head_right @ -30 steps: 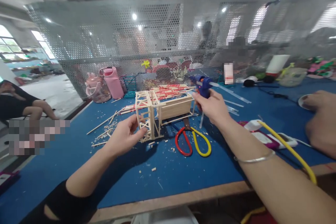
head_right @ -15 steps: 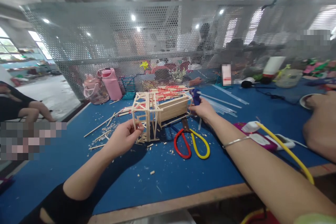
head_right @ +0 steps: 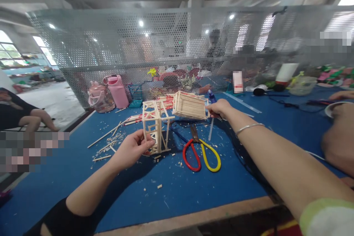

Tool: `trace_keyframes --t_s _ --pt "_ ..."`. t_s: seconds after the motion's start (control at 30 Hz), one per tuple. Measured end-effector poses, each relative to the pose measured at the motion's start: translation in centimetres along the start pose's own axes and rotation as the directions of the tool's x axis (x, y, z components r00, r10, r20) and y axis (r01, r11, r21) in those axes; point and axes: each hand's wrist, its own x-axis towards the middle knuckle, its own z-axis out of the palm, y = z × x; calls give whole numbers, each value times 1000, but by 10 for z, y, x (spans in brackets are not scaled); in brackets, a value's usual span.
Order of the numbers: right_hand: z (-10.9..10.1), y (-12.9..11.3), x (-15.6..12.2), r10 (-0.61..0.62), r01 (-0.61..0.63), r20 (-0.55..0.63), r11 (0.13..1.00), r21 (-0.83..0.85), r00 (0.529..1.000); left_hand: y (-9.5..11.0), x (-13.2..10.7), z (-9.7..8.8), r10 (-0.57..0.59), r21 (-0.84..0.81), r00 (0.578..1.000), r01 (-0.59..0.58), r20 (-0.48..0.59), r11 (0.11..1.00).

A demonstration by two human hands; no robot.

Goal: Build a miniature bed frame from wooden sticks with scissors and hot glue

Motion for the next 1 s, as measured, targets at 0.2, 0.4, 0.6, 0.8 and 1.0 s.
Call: trace_keyframes --t_s 0.2,0.4,0.6,0.8,1.0 --pt "-4 -5 8 -47 39 -74 993 -110 996 -1 1 -1 -26 -9 1000 26 -1 1000" --pt "-12 0 -5 -247 190 -126 918 -347 961 -5 2 -2 -2 -29 1000 2 28 1000" --pt "-6 14 -23 -519 435 -16 733 -522 855 -7 4 -2 2 -13 1000 -1 26 1000" --pt "2 20 -17 -586 469 -15 663 -583 810 -8 3 -1 9 -13 999 -9 36 1000" --pt "-1 3 -34 -572 433 -216 774 -463 792 -8 3 -6 56 10 998 -57 38 998"
